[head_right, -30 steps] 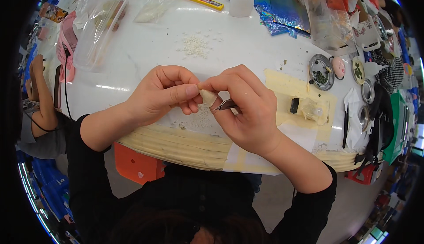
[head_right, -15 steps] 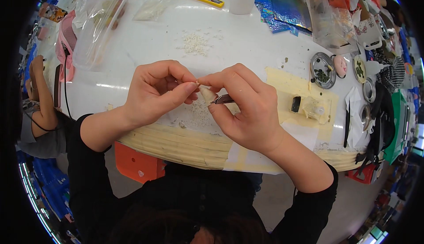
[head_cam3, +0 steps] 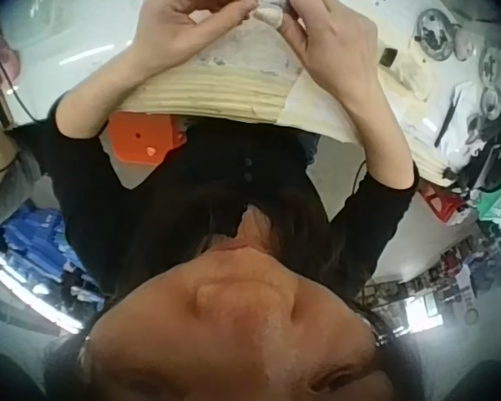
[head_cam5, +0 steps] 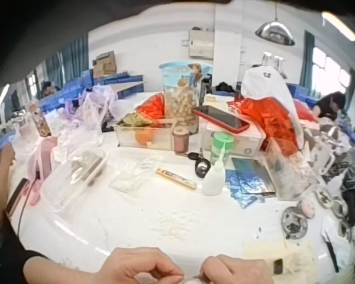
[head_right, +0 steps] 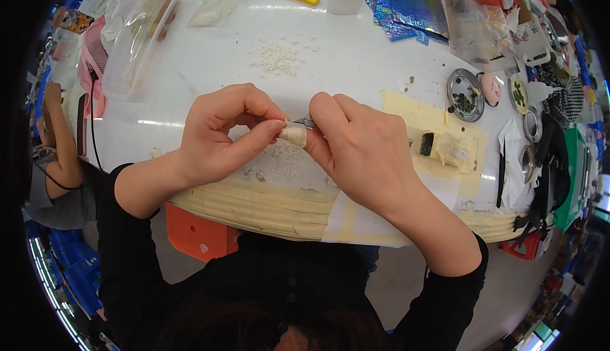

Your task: Assembling and inspecting small plastic toy components at a workbench.

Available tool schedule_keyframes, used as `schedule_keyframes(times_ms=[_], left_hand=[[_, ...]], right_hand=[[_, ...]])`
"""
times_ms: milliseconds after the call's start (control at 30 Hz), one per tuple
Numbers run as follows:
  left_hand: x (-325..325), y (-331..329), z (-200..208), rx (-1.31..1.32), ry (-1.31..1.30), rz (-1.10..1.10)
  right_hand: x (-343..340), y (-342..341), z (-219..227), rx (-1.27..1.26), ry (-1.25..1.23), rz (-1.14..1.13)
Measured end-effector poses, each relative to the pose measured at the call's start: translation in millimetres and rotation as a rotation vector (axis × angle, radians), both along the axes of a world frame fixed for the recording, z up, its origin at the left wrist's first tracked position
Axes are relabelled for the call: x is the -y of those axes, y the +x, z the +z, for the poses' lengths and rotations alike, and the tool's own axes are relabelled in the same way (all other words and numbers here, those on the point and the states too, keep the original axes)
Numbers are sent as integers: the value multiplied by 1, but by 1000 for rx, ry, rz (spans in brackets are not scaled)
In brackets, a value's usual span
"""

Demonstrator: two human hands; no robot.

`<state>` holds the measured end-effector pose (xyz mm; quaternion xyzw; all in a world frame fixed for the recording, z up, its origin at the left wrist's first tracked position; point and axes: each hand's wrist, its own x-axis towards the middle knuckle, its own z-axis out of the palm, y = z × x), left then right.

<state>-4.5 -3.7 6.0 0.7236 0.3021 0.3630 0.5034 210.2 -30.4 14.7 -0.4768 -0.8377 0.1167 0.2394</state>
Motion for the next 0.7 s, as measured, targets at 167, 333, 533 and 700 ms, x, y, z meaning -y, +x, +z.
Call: schedule_keyframes(times_ms=[167,333,533,700], left_hand=[[-2,1,2,-125,380,28],[-4,1,-1,-148,547,34],[-4,2,0,-173,625,46],[-4,2,-1,-173,649,47]], right_hand=[[0,-1,1,49,34,7],[1,-2,0,61,39,12],[1,-3,0,72,59,10],[1,-3,0,94,68,8]])
